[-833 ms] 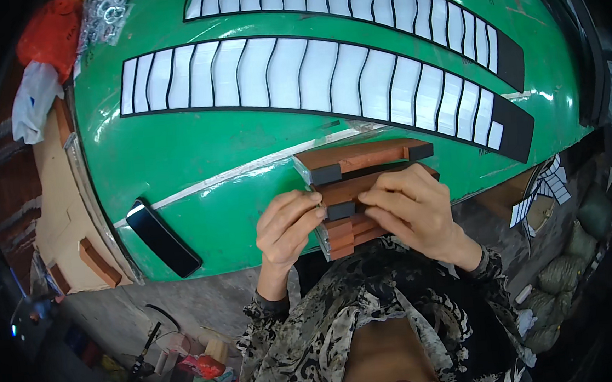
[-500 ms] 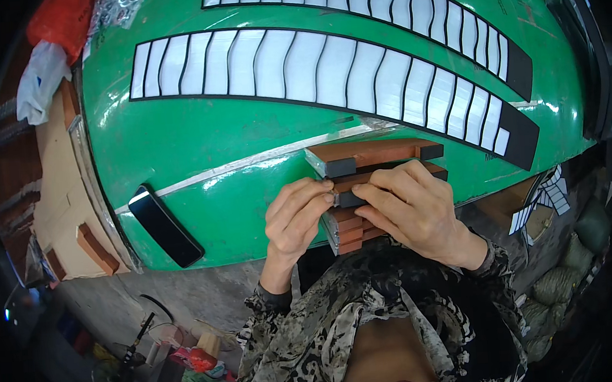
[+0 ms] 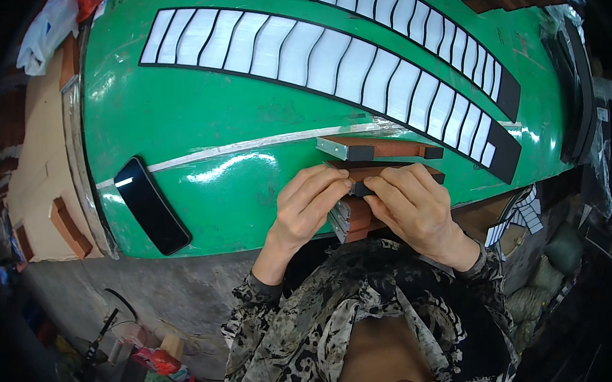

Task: Assembling small wooden furniture components by applying black end caps to wooden slats and stacking them.

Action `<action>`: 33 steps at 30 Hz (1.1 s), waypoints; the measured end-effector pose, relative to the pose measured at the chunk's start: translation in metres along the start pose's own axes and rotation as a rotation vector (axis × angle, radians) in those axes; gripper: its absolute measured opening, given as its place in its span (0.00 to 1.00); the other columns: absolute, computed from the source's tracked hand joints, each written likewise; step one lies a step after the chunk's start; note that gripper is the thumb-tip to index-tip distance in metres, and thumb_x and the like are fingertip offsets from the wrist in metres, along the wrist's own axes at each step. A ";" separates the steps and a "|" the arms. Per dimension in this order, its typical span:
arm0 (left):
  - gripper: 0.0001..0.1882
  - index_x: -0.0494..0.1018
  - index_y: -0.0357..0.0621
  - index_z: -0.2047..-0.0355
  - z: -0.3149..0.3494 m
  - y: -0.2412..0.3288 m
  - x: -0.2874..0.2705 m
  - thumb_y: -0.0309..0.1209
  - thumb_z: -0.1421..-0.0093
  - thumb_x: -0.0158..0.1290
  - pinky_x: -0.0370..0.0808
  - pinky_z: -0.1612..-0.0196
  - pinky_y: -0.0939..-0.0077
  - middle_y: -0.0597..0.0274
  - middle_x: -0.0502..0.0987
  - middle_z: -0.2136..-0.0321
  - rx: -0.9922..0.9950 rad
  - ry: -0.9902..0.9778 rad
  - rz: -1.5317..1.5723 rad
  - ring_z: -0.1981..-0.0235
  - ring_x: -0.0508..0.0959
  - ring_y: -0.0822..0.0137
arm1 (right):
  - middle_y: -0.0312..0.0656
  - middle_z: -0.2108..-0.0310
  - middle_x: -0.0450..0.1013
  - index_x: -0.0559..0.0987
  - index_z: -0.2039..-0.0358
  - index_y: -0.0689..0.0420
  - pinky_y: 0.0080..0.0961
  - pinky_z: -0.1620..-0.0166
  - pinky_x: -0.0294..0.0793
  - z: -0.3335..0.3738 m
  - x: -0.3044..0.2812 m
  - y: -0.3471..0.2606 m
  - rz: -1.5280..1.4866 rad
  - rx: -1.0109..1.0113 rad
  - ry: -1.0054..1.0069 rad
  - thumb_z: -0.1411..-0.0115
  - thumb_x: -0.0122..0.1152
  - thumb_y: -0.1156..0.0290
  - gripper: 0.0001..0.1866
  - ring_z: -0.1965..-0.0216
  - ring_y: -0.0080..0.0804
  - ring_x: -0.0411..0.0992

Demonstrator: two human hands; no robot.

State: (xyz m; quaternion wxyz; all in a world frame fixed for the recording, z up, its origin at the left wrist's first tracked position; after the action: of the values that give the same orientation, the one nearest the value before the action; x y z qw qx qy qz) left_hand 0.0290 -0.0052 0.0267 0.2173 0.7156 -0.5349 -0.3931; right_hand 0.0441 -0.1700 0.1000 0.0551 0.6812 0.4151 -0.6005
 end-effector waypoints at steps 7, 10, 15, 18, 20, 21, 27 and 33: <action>0.15 0.75 0.35 0.68 0.004 -0.001 0.000 0.16 0.60 0.60 0.77 0.70 0.71 0.52 0.78 0.68 0.017 -0.003 0.027 0.70 0.78 0.55 | 0.43 0.68 0.71 0.77 0.66 0.64 0.25 0.71 0.73 -0.001 -0.002 -0.006 0.061 -0.042 -0.035 0.59 0.66 0.78 0.16 0.71 0.35 0.69; 0.14 0.75 0.35 0.68 0.004 -0.001 0.000 0.17 0.59 0.60 0.77 0.69 0.71 0.53 0.77 0.67 0.016 -0.015 0.035 0.69 0.78 0.55 | 0.43 0.68 0.70 0.76 0.67 0.64 0.25 0.71 0.73 0.000 -0.002 -0.007 0.088 -0.045 -0.052 0.59 0.65 0.78 0.15 0.71 0.34 0.69; 0.13 0.75 0.35 0.68 0.003 -0.001 0.001 0.18 0.58 0.59 0.77 0.68 0.70 0.53 0.77 0.66 0.032 -0.042 0.056 0.69 0.77 0.55 | 0.42 0.69 0.70 0.76 0.67 0.64 0.23 0.71 0.72 0.001 -0.004 -0.009 0.169 -0.065 -0.049 0.59 0.65 0.77 0.15 0.72 0.34 0.69; 0.13 0.75 0.35 0.68 0.002 -0.001 0.003 0.18 0.58 0.58 0.76 0.68 0.70 0.53 0.77 0.67 0.020 -0.052 0.059 0.68 0.77 0.55 | 0.42 0.70 0.70 0.76 0.68 0.64 0.24 0.72 0.72 -0.001 -0.005 -0.009 0.178 -0.048 -0.049 0.60 0.66 0.78 0.15 0.72 0.34 0.69; 0.13 0.75 0.35 0.68 0.002 -0.002 0.003 0.18 0.58 0.59 0.76 0.68 0.70 0.54 0.77 0.67 0.025 -0.036 0.061 0.68 0.77 0.56 | 0.42 0.70 0.70 0.76 0.68 0.63 0.25 0.72 0.72 -0.004 -0.008 -0.003 0.094 -0.025 -0.076 0.61 0.66 0.78 0.15 0.72 0.34 0.69; 0.13 0.75 0.35 0.68 0.002 -0.002 0.003 0.18 0.58 0.59 0.76 0.68 0.70 0.54 0.77 0.67 0.023 -0.035 0.060 0.68 0.77 0.56 | 0.42 0.70 0.70 0.76 0.69 0.63 0.25 0.72 0.72 -0.005 -0.010 -0.001 0.011 -0.002 -0.101 0.61 0.66 0.79 0.15 0.72 0.35 0.69; 0.15 0.75 0.35 0.67 0.001 -0.002 0.011 0.17 0.59 0.59 0.76 0.68 0.70 0.54 0.77 0.67 0.032 -0.028 0.079 0.68 0.77 0.56 | 0.42 0.70 0.71 0.77 0.68 0.62 0.27 0.71 0.72 -0.005 -0.018 -0.004 0.082 0.015 -0.113 0.62 0.67 0.80 0.16 0.72 0.36 0.69; 0.16 0.75 0.35 0.66 0.002 -0.003 0.011 0.16 0.59 0.60 0.77 0.68 0.71 0.53 0.77 0.66 0.038 -0.053 0.078 0.68 0.77 0.56 | 0.40 0.70 0.71 0.78 0.67 0.60 0.27 0.70 0.71 0.004 -0.028 0.004 -0.076 0.112 -0.131 0.60 0.69 0.79 0.16 0.71 0.36 0.70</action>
State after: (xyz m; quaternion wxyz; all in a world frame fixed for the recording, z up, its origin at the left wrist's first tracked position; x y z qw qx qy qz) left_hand 0.0302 -0.0143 0.0198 0.2046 0.6874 -0.5755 -0.3929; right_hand 0.0459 -0.1888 0.1217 0.0211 0.6265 0.4017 -0.6676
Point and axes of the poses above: each hand's wrist, its own z-axis away from the middle knuckle, its own x-axis out of the palm, y = z × x, the point moved 2 cm from there along -z, towards the middle knuckle
